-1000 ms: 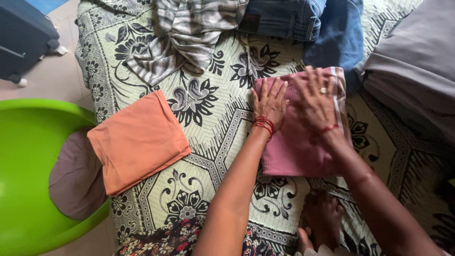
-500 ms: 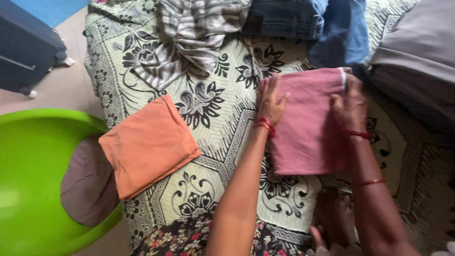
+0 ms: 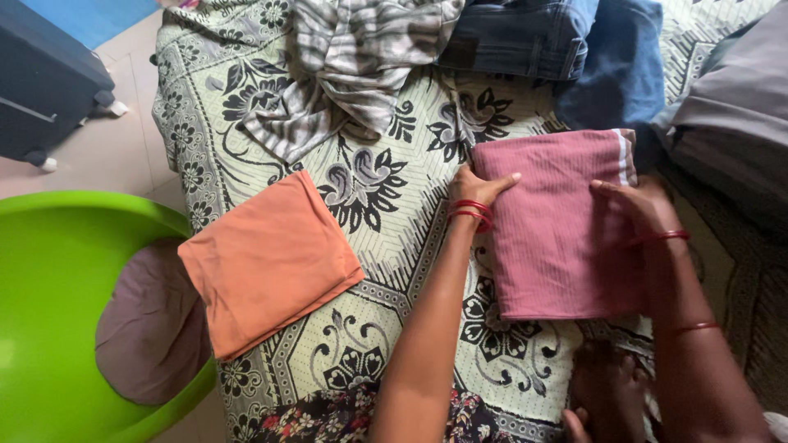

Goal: The person folds a pink towel and a white cloth on a patterned bedspread, then picks up a striped shirt and begins to fold it. The folded items are stacked neatly on the bed.

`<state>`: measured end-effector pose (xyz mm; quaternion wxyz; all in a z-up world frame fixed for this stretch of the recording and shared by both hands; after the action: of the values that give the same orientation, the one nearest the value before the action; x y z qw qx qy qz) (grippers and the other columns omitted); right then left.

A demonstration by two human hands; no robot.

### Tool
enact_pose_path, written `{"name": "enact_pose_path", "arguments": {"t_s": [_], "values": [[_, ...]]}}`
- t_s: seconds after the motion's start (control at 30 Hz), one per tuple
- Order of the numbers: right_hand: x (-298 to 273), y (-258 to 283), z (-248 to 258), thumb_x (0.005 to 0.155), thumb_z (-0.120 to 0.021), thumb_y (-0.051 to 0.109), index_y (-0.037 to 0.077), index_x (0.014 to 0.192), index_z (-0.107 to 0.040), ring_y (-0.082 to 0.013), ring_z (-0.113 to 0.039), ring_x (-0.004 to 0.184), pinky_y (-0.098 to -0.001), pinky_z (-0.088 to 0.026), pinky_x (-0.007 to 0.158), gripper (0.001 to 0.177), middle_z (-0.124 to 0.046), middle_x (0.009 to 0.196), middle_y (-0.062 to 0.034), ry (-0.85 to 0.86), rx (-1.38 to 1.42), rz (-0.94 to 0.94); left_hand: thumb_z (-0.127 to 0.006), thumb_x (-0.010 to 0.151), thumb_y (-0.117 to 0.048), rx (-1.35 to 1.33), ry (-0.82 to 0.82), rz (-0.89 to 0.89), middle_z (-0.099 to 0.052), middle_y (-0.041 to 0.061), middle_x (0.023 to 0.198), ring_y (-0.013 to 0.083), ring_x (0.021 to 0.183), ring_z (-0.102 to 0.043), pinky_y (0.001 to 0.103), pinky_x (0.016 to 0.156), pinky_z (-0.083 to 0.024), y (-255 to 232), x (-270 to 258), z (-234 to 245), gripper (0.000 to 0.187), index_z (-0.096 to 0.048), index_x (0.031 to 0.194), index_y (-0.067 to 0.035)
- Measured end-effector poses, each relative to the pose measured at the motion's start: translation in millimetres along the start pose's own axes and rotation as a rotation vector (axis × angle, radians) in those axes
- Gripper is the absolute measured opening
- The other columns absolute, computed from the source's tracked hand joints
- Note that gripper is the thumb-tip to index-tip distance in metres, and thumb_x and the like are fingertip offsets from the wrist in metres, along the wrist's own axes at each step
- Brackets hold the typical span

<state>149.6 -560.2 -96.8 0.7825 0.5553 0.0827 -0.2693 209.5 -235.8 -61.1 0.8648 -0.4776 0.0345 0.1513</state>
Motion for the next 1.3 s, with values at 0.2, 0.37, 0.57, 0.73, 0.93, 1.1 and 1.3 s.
{"name": "enact_pose_path", "arguments": {"t_s": [0.2, 0.37, 0.57, 0.73, 0.93, 1.1, 1.3], "values": [[-41, 54, -9, 0.087, -0.083, 0.031, 0.006, 0.091, -0.071, -0.0078, -0.053, 0.063, -0.0266, -0.042, 0.053, 0.027, -0.063, 0.079, 0.0028, 0.082, -0.003, 0.166, -0.091, 0.048, -0.056, -0.082, 0.073, 0.072, -0.073, 0.032, 0.116, 0.0383, 0.107, -0.075, 0.040, 0.094, -0.058, -5, -23, 29, 0.101, -0.067, 0.118, 0.014], [-69, 89, -19, 0.088, -0.080, 0.023, 0.007, 0.100, -0.073, -0.0071, -0.056, 0.064, -0.0249, -0.045, 0.054, 0.022, -0.066, 0.082, 0.0036, 0.159, 0.121, 0.156, -0.089, 0.053, -0.054, -0.224, 0.022, -0.050, -0.073, 0.027, 0.112, 0.0358, 0.103, -0.074, 0.040, 0.090, -0.058, 2, -31, 36, 0.095, -0.066, 0.117, 0.013], [-51, 114, -47, 0.083, -0.085, 0.023, 0.003, 0.100, -0.073, -0.0076, -0.057, 0.064, -0.0245, -0.045, 0.054, 0.029, -0.067, 0.081, 0.0009, 0.393, 0.116, 0.190, -0.096, 0.069, -0.048, -0.465, 0.028, -0.014, -0.065, 0.022, 0.119, 0.0255, 0.111, -0.065, 0.035, 0.095, -0.054, 54, -24, 63, 0.096, -0.052, 0.126, 0.016], [-26, 139, -115, 0.085, -0.086, 0.025, 0.000, 0.101, -0.073, -0.0085, -0.058, 0.064, -0.0266, -0.046, 0.054, 0.032, -0.066, 0.080, -0.0005, 0.520, 0.091, 0.181, -0.089, 0.070, -0.041, -0.615, -0.082, -0.053, -0.075, 0.023, 0.122, 0.0236, 0.100, -0.070, 0.035, 0.090, -0.056, 106, -5, 112, 0.080, -0.070, 0.124, 0.015], [-26, 165, -161, 0.084, -0.083, 0.025, 0.001, 0.110, -0.076, -0.0125, -0.065, 0.070, -0.0284, -0.053, 0.060, 0.036, -0.072, 0.087, -0.0063, 0.455, -0.050, 0.265, -0.082, 0.071, -0.059, -0.292, -0.123, 0.042, -0.069, 0.019, 0.133, 0.0307, 0.118, -0.067, 0.041, 0.101, -0.049, 111, -15, 160, 0.093, -0.055, 0.141, -0.005], [-23, 157, -151, 0.090, -0.081, 0.020, 0.001, 0.125, -0.070, -0.0140, -0.069, 0.083, -0.0291, -0.055, 0.071, 0.042, -0.075, 0.099, -0.0098, 0.286, -0.113, 0.594, -0.072, 0.079, -0.062, 0.097, -0.139, 0.306, -0.059, 0.031, 0.138, 0.0482, 0.125, -0.058, 0.049, 0.107, -0.045, 84, -29, 163, 0.107, -0.028, 0.158, -0.005], [-48, 169, -140, 0.098, -0.070, 0.011, 0.003, 0.132, -0.065, -0.0261, -0.072, 0.110, -0.0381, -0.058, 0.093, 0.035, -0.072, 0.124, -0.0149, 0.065, -0.211, 1.027, -0.070, 0.093, -0.029, 0.106, -0.577, -0.256, -0.033, 0.038, 0.156, 0.0484, 0.146, -0.032, 0.057, 0.119, -0.026, 51, -51, 153, 0.085, -0.023, 0.157, 0.000]]}}
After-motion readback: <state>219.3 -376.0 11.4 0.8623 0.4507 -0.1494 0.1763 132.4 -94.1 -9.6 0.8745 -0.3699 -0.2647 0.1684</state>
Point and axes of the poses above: each hand's wrist, its own x-axis towards the middle knuckle, its own z-axis out of the back of the hand, y = z × x, the point moved 3 cm from there along x, towards the middle knuckle
